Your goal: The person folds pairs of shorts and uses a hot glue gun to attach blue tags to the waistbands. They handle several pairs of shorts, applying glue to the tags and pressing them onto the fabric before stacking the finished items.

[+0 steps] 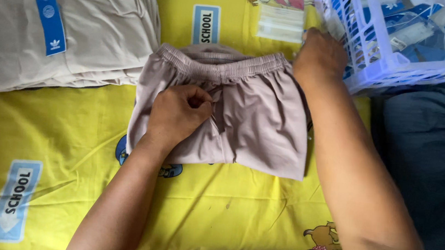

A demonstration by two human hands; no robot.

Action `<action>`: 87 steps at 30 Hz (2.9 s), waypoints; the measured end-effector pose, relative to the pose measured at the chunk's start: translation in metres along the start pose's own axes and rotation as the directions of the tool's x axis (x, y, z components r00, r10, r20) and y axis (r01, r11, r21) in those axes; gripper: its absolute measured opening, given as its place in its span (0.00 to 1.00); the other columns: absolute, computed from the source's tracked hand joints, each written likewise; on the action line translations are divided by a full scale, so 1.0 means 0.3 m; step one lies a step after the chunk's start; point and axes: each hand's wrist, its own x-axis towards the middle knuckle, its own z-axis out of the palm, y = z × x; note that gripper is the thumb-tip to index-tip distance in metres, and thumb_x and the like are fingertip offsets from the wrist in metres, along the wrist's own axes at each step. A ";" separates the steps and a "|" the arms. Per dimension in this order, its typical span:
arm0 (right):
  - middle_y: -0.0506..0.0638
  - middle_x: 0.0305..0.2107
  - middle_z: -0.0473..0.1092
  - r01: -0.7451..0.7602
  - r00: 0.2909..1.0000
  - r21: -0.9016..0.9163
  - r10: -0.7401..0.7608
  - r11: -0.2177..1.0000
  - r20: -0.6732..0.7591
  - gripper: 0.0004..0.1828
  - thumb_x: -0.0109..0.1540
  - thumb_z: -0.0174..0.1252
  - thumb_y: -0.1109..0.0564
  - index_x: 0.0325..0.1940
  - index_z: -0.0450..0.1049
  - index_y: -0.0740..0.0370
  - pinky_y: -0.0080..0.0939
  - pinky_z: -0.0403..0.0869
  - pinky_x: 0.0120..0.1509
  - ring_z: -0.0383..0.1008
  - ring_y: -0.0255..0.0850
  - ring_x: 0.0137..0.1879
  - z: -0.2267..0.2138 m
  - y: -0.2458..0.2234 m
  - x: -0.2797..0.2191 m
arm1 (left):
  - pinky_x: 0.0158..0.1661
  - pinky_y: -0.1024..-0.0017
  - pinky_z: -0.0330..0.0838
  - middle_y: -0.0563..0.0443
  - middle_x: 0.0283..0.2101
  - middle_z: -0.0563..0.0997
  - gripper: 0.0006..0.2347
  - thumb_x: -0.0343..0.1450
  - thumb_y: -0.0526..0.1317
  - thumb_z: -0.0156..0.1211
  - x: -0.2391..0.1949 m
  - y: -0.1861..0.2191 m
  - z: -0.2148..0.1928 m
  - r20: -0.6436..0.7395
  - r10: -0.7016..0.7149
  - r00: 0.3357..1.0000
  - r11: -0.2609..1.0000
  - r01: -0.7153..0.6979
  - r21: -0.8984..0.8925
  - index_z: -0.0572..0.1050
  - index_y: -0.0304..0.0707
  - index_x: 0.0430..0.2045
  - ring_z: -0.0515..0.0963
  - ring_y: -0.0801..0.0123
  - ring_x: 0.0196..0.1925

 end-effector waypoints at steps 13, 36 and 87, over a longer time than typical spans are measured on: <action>0.67 0.51 0.73 0.042 0.992 -0.165 -0.060 0.985 -0.107 0.47 0.50 0.64 0.70 0.72 0.55 0.75 0.54 0.72 0.57 0.74 0.62 0.55 0.108 0.085 0.181 | 0.37 0.72 0.67 0.62 0.27 0.83 0.06 0.65 0.43 0.56 0.035 -0.053 -0.003 0.145 -0.050 0.988 0.978 0.078 -0.196 0.80 0.49 0.23 0.77 0.79 0.32; 0.48 0.42 0.79 0.061 0.998 0.863 -0.010 0.501 -0.064 0.15 0.62 0.61 0.64 0.52 0.70 0.56 0.37 0.79 0.52 0.82 0.38 0.48 -0.029 -0.098 -0.188 | 0.36 0.80 0.65 0.65 0.26 0.81 0.03 0.65 0.40 0.62 0.053 -0.069 0.008 0.222 -0.124 0.967 0.925 0.193 -0.327 0.81 0.48 0.24 0.73 0.85 0.31; 0.64 0.26 0.75 0.587 0.807 0.636 -0.304 0.501 -0.506 0.09 0.57 0.70 0.63 0.37 0.78 0.69 0.49 0.74 0.39 0.79 0.56 0.36 0.114 -0.064 -0.157 | 0.27 0.77 0.63 0.55 0.21 0.78 0.06 0.61 0.44 0.63 0.064 -0.063 0.007 0.212 -0.187 0.959 0.898 0.255 -0.359 0.83 0.49 0.27 0.72 0.73 0.27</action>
